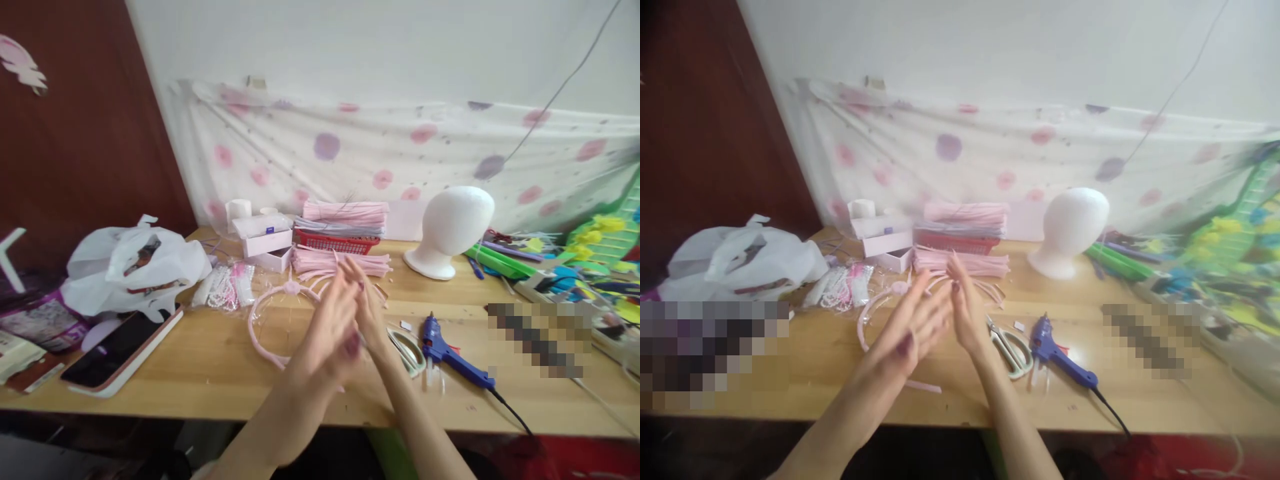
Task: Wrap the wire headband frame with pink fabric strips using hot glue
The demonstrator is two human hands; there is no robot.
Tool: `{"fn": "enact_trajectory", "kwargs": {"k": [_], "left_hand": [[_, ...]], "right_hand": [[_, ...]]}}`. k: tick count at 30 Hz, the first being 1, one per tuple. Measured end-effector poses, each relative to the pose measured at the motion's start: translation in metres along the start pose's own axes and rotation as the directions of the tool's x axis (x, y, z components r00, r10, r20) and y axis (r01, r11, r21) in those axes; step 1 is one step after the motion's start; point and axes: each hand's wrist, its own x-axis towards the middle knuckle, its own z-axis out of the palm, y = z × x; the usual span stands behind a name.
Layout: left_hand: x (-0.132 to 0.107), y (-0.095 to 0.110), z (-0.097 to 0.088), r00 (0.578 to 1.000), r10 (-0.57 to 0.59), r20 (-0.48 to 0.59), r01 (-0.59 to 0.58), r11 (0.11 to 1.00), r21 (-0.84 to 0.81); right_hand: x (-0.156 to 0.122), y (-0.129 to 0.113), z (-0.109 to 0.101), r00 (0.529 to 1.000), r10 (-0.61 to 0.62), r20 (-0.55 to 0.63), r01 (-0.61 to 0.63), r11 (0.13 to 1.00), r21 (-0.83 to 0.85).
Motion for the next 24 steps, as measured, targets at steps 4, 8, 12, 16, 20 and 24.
{"fn": "enact_trajectory", "kwargs": {"k": [4, 8, 12, 16, 20, 24], "left_hand": [[-0.01, -0.019, -0.038, 0.983, -0.182, -0.028, 0.179, 0.981, -0.07], [-0.037, -0.046, -0.068, 0.933, -0.344, -0.102, 0.325, 0.931, -0.163], [-0.052, -0.073, -0.067, 0.95, -0.27, -0.157, 0.219, 0.935, -0.28], [-0.043, -0.089, -0.058, 0.987, -0.086, -0.136, 0.081, 0.996, -0.04], [-0.037, -0.096, -0.061, 0.987, -0.093, -0.133, 0.107, 0.989, 0.101], [-0.042, -0.11, -0.067, 0.998, 0.014, -0.056, 0.003, 0.955, 0.295]], "right_hand": [[-0.003, 0.027, -0.019, 0.976, 0.073, -0.208, -0.092, 0.992, -0.082], [-0.027, 0.025, -0.019, 0.943, 0.049, -0.328, -0.102, 0.984, -0.146], [-0.036, 0.03, -0.012, 0.961, 0.056, -0.271, -0.111, 0.975, -0.193], [-0.036, 0.047, -0.01, 0.981, 0.107, -0.161, -0.139, 0.97, -0.2], [-0.039, 0.058, -0.012, 0.982, 0.135, -0.134, -0.159, 0.969, -0.191], [-0.042, 0.057, -0.012, 0.99, 0.126, -0.061, -0.138, 0.959, -0.246]]}}
